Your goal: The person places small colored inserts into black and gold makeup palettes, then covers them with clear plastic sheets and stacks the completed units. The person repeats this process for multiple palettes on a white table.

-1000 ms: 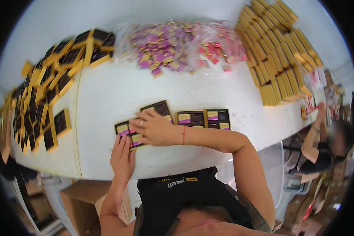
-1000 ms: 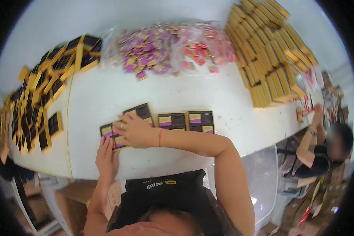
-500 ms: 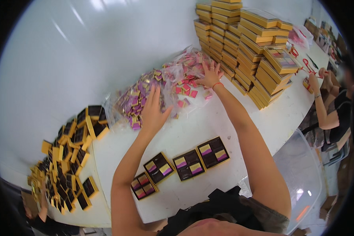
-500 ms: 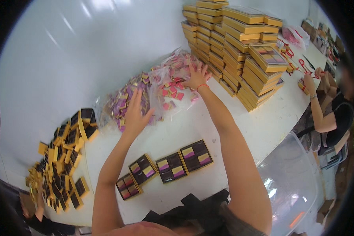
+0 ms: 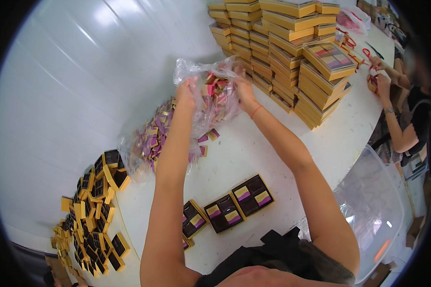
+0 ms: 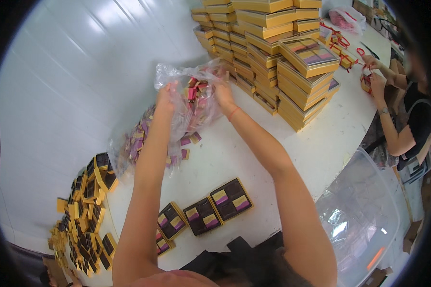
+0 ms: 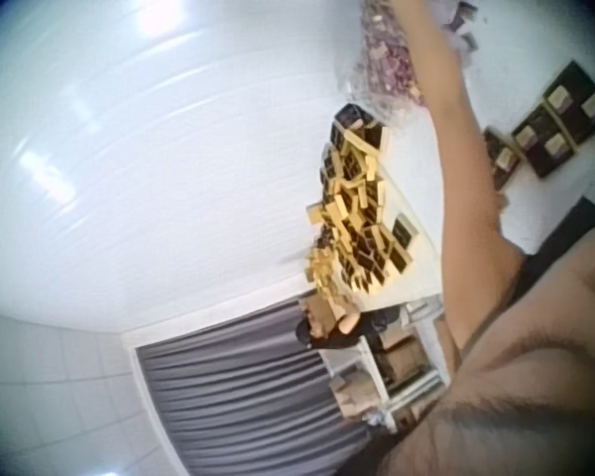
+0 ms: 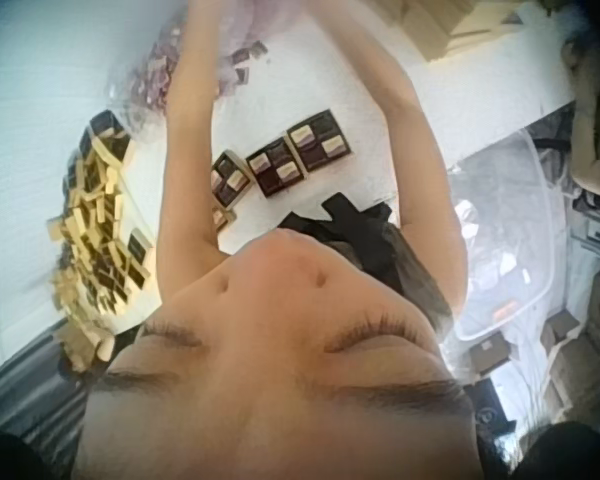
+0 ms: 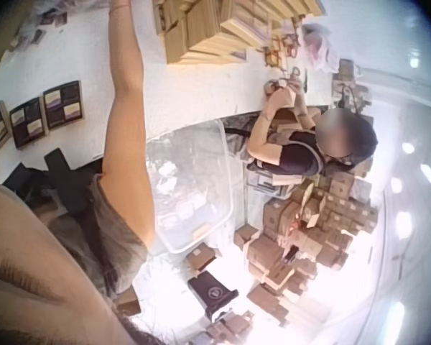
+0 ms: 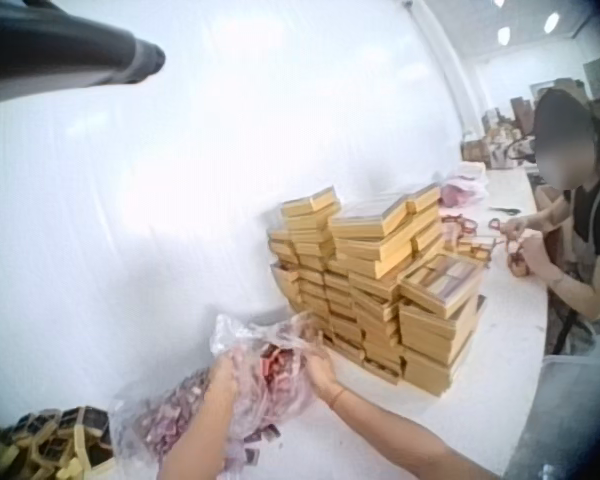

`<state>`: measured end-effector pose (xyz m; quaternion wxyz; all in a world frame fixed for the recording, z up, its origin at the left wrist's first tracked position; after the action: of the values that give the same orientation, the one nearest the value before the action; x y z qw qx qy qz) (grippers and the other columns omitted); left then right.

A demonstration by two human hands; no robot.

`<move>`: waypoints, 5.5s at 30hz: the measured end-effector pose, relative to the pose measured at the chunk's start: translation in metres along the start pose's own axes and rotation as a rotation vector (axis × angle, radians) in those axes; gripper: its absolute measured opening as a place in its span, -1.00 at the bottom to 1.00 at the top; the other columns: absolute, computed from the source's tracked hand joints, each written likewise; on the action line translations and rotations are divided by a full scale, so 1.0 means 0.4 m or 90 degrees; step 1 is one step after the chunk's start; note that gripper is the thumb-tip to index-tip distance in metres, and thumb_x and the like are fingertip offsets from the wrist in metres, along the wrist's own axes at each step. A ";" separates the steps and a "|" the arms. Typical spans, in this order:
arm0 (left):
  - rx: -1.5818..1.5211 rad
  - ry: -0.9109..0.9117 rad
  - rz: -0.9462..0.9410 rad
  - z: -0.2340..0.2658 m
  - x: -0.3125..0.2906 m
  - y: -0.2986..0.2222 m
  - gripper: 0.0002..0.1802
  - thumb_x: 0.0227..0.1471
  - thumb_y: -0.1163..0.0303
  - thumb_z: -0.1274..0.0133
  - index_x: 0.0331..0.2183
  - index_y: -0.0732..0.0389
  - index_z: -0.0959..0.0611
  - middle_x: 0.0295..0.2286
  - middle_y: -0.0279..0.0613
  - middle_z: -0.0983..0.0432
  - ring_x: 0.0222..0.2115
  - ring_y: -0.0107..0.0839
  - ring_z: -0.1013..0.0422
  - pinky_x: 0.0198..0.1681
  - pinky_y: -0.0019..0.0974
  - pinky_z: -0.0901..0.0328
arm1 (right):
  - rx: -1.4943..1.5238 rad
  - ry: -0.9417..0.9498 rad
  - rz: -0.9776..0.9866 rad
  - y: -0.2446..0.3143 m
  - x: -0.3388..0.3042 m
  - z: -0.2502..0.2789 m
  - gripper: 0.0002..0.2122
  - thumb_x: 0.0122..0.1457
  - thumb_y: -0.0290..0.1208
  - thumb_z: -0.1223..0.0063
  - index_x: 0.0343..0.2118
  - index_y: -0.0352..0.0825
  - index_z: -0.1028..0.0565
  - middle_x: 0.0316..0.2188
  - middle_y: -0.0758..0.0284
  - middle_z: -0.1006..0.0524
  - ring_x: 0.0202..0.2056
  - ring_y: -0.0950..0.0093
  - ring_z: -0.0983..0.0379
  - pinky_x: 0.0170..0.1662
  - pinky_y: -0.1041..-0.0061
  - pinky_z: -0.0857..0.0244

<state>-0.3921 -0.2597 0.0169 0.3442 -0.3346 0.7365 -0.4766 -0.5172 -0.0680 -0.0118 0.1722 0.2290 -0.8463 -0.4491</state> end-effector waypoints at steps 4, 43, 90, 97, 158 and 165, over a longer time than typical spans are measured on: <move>0.227 -0.006 -0.312 0.037 -0.117 -0.018 -0.69 0.06 0.49 -0.05 -0.11 0.30 -0.55 -0.14 -0.07 -0.52 -0.14 -0.29 -0.44 -0.10 -0.28 -0.35 | -0.441 0.000 0.353 0.058 -0.148 0.091 -0.58 0.04 -0.49 -0.11 0.00 -0.36 -0.36 -0.18 0.21 -0.51 -0.22 0.31 -0.47 -0.16 0.43 -0.36; 0.829 0.146 -0.360 0.115 -0.548 0.124 -0.69 -0.12 0.32 -0.25 -0.27 0.12 -0.56 -0.28 -0.12 -0.53 -0.25 -0.11 -0.49 -0.28 -0.12 -0.37 | -0.139 0.349 -0.227 0.227 -0.599 0.049 -0.82 0.17 -0.55 -0.07 -0.15 -0.36 -0.51 -0.27 0.41 -0.55 -0.26 0.65 -0.48 -0.15 0.62 -0.36; 0.815 0.070 -0.457 0.125 -0.632 0.155 -0.80 -0.04 0.32 -0.18 -0.30 0.14 -0.66 -0.34 -0.13 -0.59 -0.29 -0.10 -0.51 -0.28 -0.08 -0.36 | -0.926 0.343 0.264 -0.020 -0.315 -0.042 -0.69 -0.14 -0.24 -0.31 -0.45 -0.34 -0.47 -0.40 0.17 -0.57 -0.25 0.19 -0.53 -0.21 0.23 -0.41; 0.834 0.077 -0.425 0.121 -0.582 0.176 -0.76 -0.07 0.38 -0.20 -0.26 0.14 -0.64 -0.39 -0.15 -0.62 -0.35 -0.21 -0.55 -0.27 -0.16 -0.40 | -0.544 0.357 0.055 0.080 -0.330 0.035 -0.77 0.05 -0.44 -0.15 -0.20 -0.34 -0.55 -0.35 0.31 -0.60 -0.32 0.54 -0.51 -0.19 0.53 -0.37; 0.755 0.090 -0.526 0.058 -0.618 0.079 -0.58 -0.17 0.29 -0.35 -0.21 0.17 -0.64 -0.26 -0.16 -0.53 -0.34 -0.16 -0.50 -0.23 -0.17 -0.40 | -0.790 0.253 0.216 0.038 -0.296 0.054 -0.73 0.12 -0.37 -0.13 -0.12 -0.32 -0.57 -0.26 0.20 -0.60 -0.28 0.32 -0.57 -0.27 0.38 -0.44; 0.717 0.338 -0.432 0.134 -0.951 0.184 -0.50 -0.12 0.19 -0.32 -0.09 0.07 -0.63 -0.36 -0.22 -0.56 -0.33 -0.24 -0.49 -0.25 -0.24 -0.39 | -0.286 0.469 -0.141 0.208 -0.496 0.111 -0.80 0.22 -0.53 0.01 -0.11 -0.36 -0.52 -0.23 0.32 -0.59 -0.28 0.53 -0.55 -0.28 0.53 -0.40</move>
<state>-0.1548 0.0509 0.0032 0.1062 -0.1895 0.2921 -0.9314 -0.3928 0.1107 0.0170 0.4584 0.4199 -0.5803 -0.5262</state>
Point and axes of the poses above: each hand's wrist, its own x-axis towards the middle knuckle, its own z-axis out of the back of the hand, y = z × x, the point moved 1 cm from there along x, towards the middle knuckle
